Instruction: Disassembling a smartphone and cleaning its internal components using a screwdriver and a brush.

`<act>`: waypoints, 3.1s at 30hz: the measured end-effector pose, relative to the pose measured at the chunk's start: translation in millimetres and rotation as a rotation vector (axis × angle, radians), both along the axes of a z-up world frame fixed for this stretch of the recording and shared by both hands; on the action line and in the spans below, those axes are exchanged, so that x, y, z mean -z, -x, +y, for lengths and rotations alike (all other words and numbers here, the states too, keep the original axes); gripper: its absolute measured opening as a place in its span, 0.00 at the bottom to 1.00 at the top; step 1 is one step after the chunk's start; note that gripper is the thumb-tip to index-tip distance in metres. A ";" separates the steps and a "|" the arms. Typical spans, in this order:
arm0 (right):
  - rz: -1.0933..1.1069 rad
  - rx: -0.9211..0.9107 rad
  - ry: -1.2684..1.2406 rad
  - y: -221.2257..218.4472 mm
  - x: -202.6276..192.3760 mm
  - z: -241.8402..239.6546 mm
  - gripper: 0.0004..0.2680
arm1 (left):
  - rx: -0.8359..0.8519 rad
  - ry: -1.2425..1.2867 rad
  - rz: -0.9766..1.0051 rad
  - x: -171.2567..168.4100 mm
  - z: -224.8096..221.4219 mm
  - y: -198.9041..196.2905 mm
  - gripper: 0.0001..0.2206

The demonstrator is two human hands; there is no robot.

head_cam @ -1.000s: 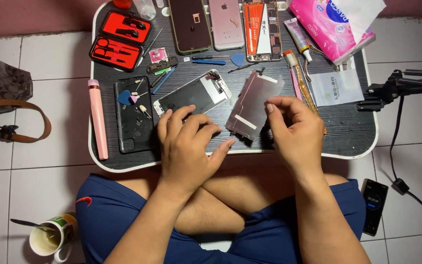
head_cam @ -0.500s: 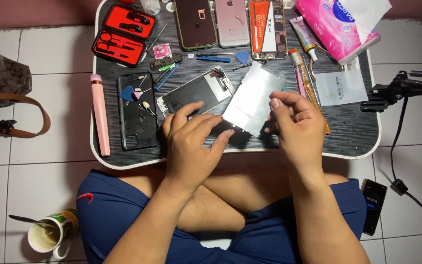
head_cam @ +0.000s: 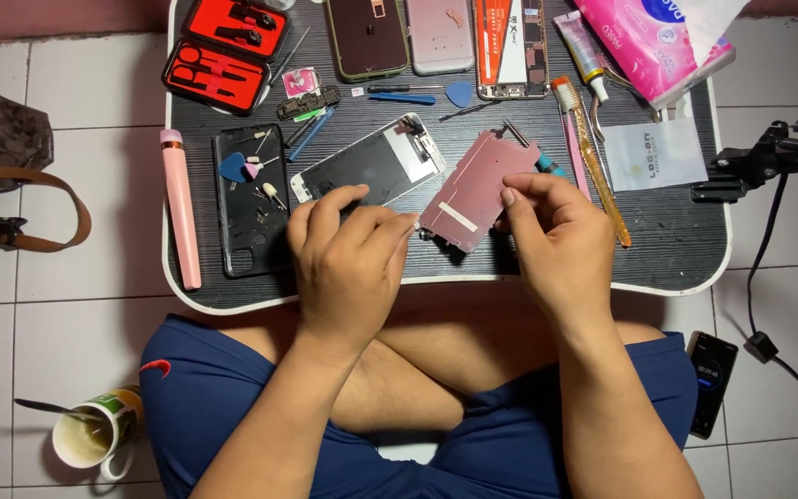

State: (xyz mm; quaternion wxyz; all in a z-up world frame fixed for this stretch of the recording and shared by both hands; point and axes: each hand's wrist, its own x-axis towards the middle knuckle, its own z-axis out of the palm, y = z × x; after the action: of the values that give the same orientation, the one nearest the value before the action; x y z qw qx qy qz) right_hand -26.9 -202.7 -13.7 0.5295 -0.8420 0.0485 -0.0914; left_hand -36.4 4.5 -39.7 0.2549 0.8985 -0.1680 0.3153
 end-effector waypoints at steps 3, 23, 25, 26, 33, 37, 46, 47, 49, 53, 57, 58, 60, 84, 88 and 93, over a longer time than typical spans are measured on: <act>-0.027 -0.008 0.263 3.7 -9.9 -0.2 0.04 | -0.012 -0.035 -0.024 -0.7 -0.1 1.6 0.04; -0.417 -0.557 0.822 -6.9 -18.0 22.8 0.07 | 0.160 -0.311 0.187 1.6 15.2 33.7 0.26; -0.417 -0.579 0.820 -9.0 -15.9 21.0 0.07 | 0.157 -0.329 0.191 3.9 18.0 35.0 0.26; -0.401 -0.604 0.838 -11.0 -13.5 18.4 0.07 | 0.157 -0.333 0.192 5.0 18.7 34.9 0.27; -0.385 -0.715 1.008 -24.5 -12.3 13.4 0.04 | 0.173 -0.348 0.189 5.4 23.4 29.7 0.29; -0.369 -0.769 1.064 -32.5 -21.4 20.3 0.03 | 0.175 -0.349 0.182 4.2 23.2 28.2 0.29; -0.348 -0.836 1.135 -43.4 -19.7 24.9 0.05 | 0.178 -0.339 0.162 4.4 25.9 26.3 0.26; -0.327 -0.845 1.135 -43.3 -19.7 24.7 0.05 | 0.177 -0.336 0.161 5.0 25.7 26.5 0.26; -0.307 -0.850 1.139 -42.8 -20.5 25.1 0.06 | 0.178 -0.331 0.156 4.6 25.0 26.2 0.26; -0.332 -0.840 1.170 -36.5 -25.1 26.9 0.06 | 0.167 -0.382 0.159 4.4 23.3 27.4 0.24; -0.415 -0.894 1.207 -35.1 -26.7 27.1 0.08 | 0.161 -0.394 0.168 4.1 23.3 30.1 0.26; -0.415 -0.894 1.208 -33.3 -23.5 26.8 0.08 | 0.162 -0.394 0.167 4.1 22.9 30.4 0.26; -0.481 -0.823 1.239 -29.3 -16.7 25.6 0.08 | 0.150 -0.405 0.167 4.4 21.7 31.3 0.26; -0.293 -0.483 0.253 -15.3 -7.1 -23.2 0.04 | 0.227 -0.347 0.170 6.4 24.7 27.4 0.31; -0.241 -0.438 0.071 -24.4 -10.7 -13.5 0.03 | 0.223 -0.271 0.114 7.3 22.0 24.4 0.34; 0.069 -0.456 -0.315 -14.8 -18.3 12.0 0.02 | 0.186 0.100 -0.023 0.0 14.2 19.6 0.24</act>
State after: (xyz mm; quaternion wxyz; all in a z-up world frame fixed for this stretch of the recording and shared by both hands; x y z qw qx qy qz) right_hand -12.1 -190.7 4.7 0.6588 -0.7410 -0.1108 0.0675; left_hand -56.0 18.7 -39.7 0.3258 0.8614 -0.2376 0.3088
